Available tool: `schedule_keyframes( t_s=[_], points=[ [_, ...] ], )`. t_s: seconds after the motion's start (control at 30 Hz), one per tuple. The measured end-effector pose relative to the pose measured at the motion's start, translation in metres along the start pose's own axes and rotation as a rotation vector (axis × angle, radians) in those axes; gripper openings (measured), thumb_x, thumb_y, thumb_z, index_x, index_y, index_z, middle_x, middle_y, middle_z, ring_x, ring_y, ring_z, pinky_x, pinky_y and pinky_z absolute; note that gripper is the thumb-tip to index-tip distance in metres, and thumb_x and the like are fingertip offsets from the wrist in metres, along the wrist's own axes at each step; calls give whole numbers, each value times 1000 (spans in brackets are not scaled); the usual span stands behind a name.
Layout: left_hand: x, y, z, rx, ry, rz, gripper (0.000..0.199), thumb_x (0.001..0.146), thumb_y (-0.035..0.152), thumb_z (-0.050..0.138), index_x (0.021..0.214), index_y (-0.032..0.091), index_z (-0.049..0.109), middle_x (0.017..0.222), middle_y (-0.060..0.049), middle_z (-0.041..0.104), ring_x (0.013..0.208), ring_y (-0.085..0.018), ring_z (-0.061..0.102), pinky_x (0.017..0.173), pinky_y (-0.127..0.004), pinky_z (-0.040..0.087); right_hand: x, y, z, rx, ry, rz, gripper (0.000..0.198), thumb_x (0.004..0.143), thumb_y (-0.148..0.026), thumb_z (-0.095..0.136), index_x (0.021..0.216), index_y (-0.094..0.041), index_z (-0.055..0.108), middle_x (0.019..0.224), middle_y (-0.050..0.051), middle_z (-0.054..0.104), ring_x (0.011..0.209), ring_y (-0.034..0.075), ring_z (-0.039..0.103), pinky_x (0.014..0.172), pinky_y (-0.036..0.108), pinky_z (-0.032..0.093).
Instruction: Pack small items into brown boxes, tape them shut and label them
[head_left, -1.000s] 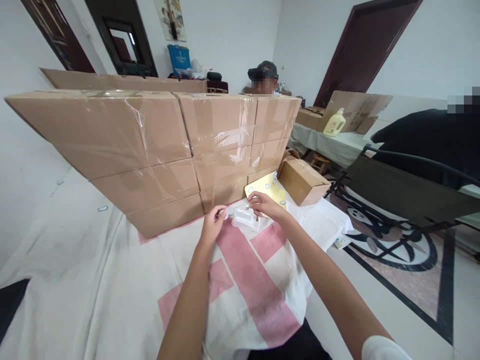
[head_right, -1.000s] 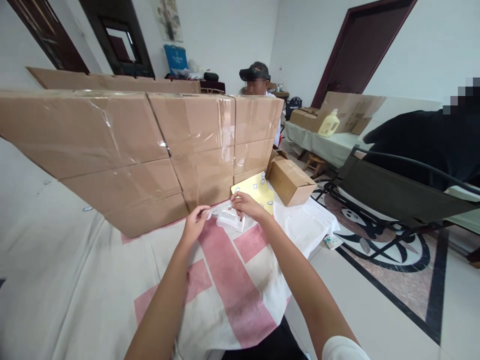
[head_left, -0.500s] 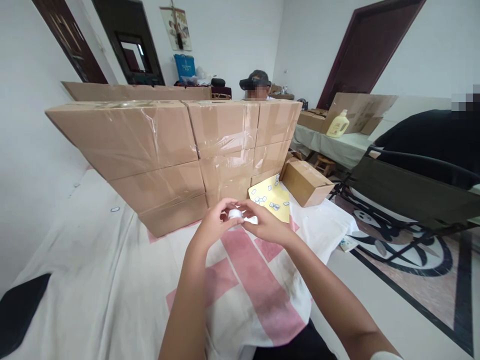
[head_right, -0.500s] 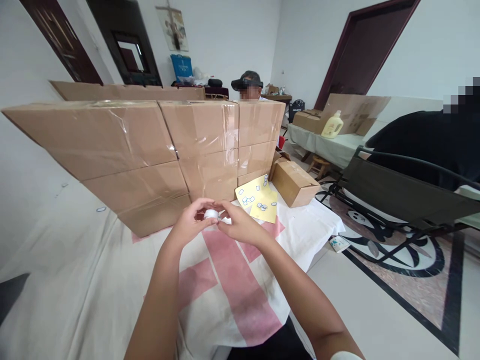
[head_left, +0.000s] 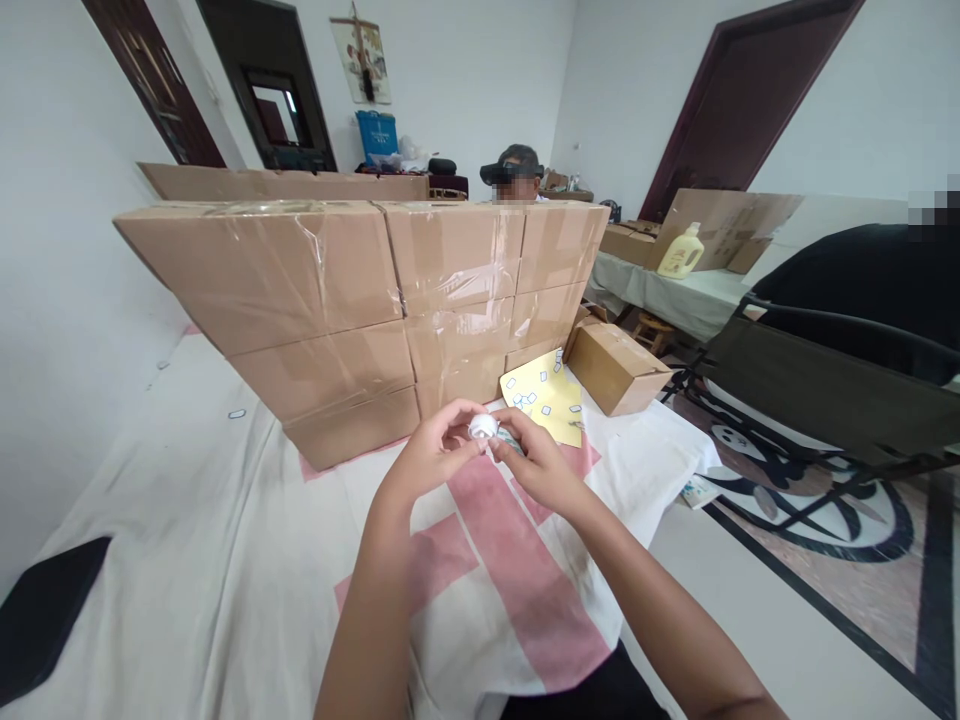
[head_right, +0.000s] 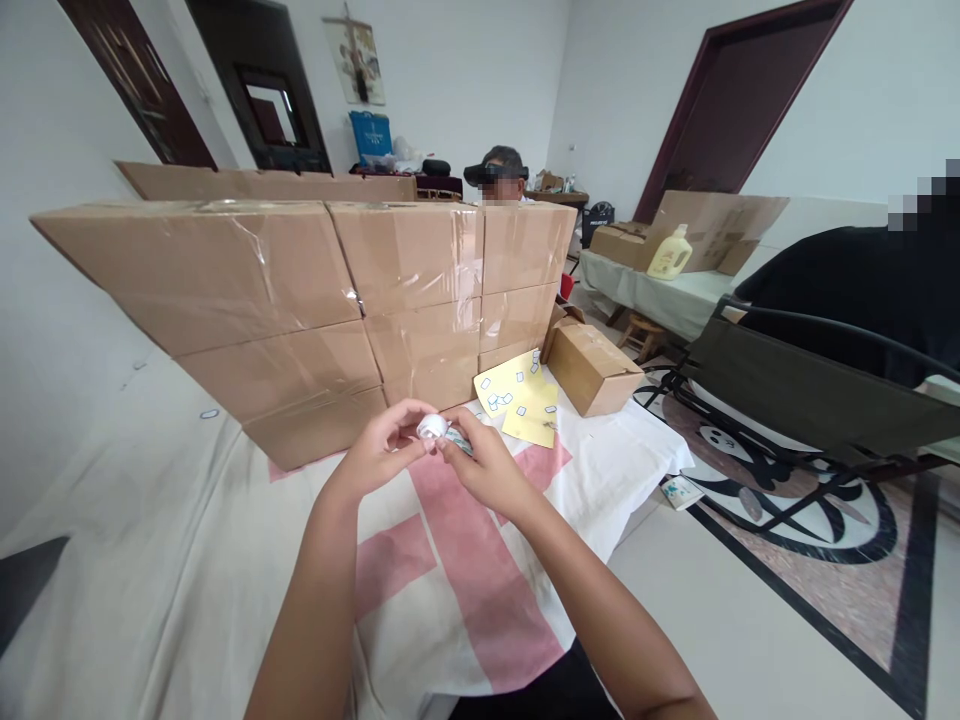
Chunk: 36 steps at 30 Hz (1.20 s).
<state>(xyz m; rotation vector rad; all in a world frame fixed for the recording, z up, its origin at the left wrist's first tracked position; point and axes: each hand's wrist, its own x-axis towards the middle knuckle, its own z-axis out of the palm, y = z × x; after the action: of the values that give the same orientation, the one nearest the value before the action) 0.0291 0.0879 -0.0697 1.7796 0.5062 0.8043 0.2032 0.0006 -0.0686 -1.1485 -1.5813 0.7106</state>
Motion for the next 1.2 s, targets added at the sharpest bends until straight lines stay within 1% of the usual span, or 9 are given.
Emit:
schedule_keyframes(
  t_s=[0.17,0.3,0.4,0.57,0.7,0.83,0.97,1.07,1.2],
  points=[
    [1,-1,2,-23,-41,-16,28,91,39,65,113,22,64,94,-3,70,72,-16,67,66,-29,55,-9,9,4,2,18,25,14,102,-35,52,112,-26,57,91,2,67,86,19,64,78,33,48],
    [-1,6,8,193,-41,-53,26,94,37,59,117,25,66,82,2,70,62,-13,62,60,-26,50,-18,21,9,-96,108,67,11,102,-29,50,111,-26,54,84,-1,66,75,18,61,69,30,45],
    [-4,19,13,375,-46,-69,28,96,35,55,121,28,66,76,4,69,65,-15,63,61,-26,45,-25,24,13,-124,143,84,11,102,-28,49,112,-25,52,84,-1,67,67,16,58,62,28,41],
    [-5,30,23,507,-89,-60,26,97,28,50,118,31,65,87,4,71,80,-16,65,71,-27,43,-37,26,17,-106,191,94,12,103,-26,45,112,-23,51,91,2,68,77,18,63,67,29,43],
    [-2,27,35,628,-122,-32,23,99,26,47,114,31,64,92,4,71,84,-17,64,73,-29,41,-46,33,19,-112,270,123,13,103,-25,43,111,-22,52,87,2,64,74,18,59,66,29,43],
    [2,23,49,706,-145,17,24,101,26,43,114,29,63,99,2,73,90,-19,65,74,-31,40,-54,41,20,-91,346,122,12,103,-26,43,110,-22,52,94,5,63,84,19,59,73,31,47],
    [5,15,60,726,-180,36,25,102,25,42,116,30,62,98,2,74,89,-19,67,72,-31,40,-62,49,19,-68,389,147,13,104,-29,43,110,-22,52,93,5,63,83,19,60,74,31,48],
    [8,6,67,835,-205,49,29,100,19,42,121,29,60,106,0,75,89,-19,68,68,-31,39,-70,54,22,-63,408,173,12,104,-28,43,109,-22,51,94,5,64,83,20,61,73,32,47],
    [12,-1,70,962,-193,9,37,93,9,44,122,28,60,115,-3,73,90,-22,69,63,-32,34,-80,54,37,-59,357,200,9,102,-23,44,107,-22,52,91,4,65,80,20,62,70,32,45]
  ],
)
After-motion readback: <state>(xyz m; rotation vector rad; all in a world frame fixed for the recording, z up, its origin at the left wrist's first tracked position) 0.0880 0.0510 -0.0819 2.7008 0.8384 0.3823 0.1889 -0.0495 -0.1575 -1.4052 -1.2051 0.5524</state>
